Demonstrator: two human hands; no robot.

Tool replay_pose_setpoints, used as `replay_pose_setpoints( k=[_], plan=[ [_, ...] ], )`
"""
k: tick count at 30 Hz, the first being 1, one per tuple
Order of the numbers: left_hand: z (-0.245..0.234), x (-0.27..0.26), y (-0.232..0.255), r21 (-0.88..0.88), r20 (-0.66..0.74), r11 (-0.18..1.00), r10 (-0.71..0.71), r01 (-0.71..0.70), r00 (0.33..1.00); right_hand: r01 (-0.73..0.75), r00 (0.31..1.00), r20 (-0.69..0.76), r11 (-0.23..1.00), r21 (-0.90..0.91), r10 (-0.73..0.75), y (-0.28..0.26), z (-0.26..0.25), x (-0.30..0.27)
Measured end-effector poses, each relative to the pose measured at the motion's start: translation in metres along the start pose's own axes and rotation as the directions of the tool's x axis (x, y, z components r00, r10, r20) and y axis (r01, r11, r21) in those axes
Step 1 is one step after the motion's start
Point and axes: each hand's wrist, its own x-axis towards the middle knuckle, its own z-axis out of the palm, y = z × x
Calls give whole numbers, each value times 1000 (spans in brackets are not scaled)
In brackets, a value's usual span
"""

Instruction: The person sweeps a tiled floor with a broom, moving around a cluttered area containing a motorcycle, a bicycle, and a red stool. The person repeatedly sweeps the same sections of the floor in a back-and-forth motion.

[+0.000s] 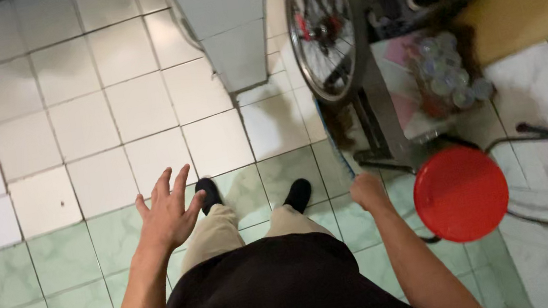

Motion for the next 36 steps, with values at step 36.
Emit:
replay_pose_setpoints(
  k=[36],
  plan=[
    [-109,34,-356,-423,-139,824,-471,378,871,212,969,200,908,-361,-147,-527,12,-111]
  ],
)
